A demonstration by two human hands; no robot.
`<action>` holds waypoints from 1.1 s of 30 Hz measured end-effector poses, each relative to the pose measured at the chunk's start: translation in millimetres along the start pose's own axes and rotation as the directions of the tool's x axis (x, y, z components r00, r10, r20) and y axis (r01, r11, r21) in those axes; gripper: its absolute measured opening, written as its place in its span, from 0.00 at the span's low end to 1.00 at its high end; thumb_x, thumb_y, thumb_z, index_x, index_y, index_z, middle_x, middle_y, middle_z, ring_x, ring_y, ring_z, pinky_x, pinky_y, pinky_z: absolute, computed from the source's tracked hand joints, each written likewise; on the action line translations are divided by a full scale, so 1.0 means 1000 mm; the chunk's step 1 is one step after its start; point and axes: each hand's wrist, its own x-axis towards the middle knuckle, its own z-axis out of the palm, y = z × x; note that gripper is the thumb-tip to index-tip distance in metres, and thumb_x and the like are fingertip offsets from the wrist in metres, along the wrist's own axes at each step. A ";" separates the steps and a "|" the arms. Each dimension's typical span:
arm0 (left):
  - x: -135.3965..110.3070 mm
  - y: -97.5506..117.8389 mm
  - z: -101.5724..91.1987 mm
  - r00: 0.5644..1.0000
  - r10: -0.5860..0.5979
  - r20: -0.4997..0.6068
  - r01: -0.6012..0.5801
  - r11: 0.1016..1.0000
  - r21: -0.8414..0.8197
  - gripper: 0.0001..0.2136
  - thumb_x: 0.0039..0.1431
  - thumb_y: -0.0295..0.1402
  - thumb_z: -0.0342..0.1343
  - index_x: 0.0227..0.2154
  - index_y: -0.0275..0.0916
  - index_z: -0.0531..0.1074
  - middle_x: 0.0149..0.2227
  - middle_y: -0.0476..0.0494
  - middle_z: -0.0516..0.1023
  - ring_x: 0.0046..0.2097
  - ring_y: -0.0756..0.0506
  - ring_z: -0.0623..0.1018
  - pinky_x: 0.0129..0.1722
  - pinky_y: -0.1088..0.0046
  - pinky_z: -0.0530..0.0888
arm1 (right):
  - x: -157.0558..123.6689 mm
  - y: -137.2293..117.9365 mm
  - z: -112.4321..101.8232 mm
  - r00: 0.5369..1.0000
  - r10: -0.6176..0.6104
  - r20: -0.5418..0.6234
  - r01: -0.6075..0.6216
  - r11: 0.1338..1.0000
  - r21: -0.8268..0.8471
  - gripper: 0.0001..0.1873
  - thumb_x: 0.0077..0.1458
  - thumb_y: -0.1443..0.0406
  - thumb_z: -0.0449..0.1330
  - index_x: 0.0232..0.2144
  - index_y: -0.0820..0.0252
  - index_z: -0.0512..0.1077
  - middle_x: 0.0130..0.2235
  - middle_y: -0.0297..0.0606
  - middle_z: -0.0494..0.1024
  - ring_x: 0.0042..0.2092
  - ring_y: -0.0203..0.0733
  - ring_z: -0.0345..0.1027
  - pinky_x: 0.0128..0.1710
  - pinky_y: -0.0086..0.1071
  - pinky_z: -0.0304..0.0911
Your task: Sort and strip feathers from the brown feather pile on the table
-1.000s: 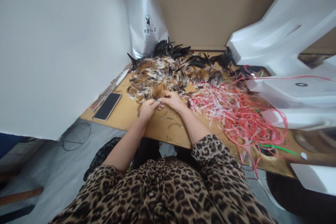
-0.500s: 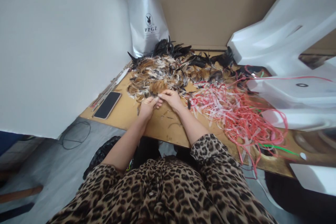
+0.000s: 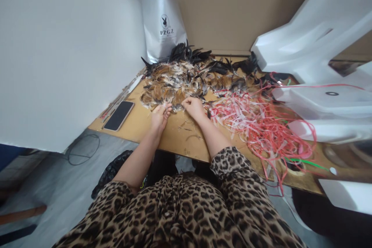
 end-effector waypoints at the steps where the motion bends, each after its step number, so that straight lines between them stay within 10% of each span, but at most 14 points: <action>1: 0.000 0.000 0.000 1.000 -0.003 -0.005 0.003 1.000 -0.004 0.09 0.50 0.33 0.59 0.32 0.33 0.73 0.34 0.40 0.79 0.28 0.55 0.75 0.27 0.82 0.67 | -0.001 -0.002 0.002 1.000 0.006 0.025 -0.005 0.999 -0.045 0.10 0.44 0.61 0.58 0.24 0.60 0.76 0.26 0.35 0.77 0.28 0.37 0.66 0.31 0.30 0.59; 10: 0.001 -0.003 -0.001 0.998 0.004 0.057 -0.002 0.999 -0.042 0.08 0.49 0.31 0.60 0.31 0.31 0.73 0.30 0.42 0.78 0.26 0.55 0.75 0.25 0.83 0.68 | 0.000 -0.009 0.024 0.991 0.117 0.060 -0.093 0.949 -0.301 0.10 0.43 0.59 0.57 0.25 0.56 0.77 0.26 0.34 0.77 0.27 0.35 0.66 0.29 0.27 0.57; 19: 0.002 -0.004 -0.002 0.996 -0.011 0.088 0.020 0.994 -0.103 0.06 0.48 0.30 0.60 0.30 0.32 0.74 0.33 0.41 0.79 0.29 0.55 0.75 0.26 0.83 0.68 | 0.000 -0.017 0.010 0.979 0.191 0.064 -0.199 0.968 0.153 0.12 0.41 0.62 0.58 0.26 0.65 0.76 0.27 0.37 0.77 0.26 0.33 0.64 0.30 0.26 0.59; 28: 0.004 -0.005 -0.003 0.995 -0.008 0.102 0.020 0.993 -0.112 0.06 0.48 0.28 0.60 0.30 0.32 0.74 0.35 0.40 0.78 0.29 0.55 0.74 0.25 0.83 0.68 | 0.000 -0.008 0.031 0.991 0.134 0.025 -0.124 0.963 -0.239 0.10 0.40 0.59 0.58 0.22 0.58 0.76 0.23 0.34 0.75 0.25 0.35 0.63 0.26 0.27 0.54; 33: 0.002 -0.005 -0.003 0.993 -0.004 0.115 0.018 0.993 -0.118 0.07 0.47 0.29 0.61 0.30 0.32 0.74 0.34 0.40 0.78 0.29 0.55 0.74 0.26 0.83 0.68 | 0.002 -0.013 0.026 0.987 0.160 0.030 -0.163 0.982 0.097 0.08 0.39 0.64 0.56 0.21 0.62 0.74 0.21 0.32 0.73 0.23 0.32 0.60 0.26 0.26 0.55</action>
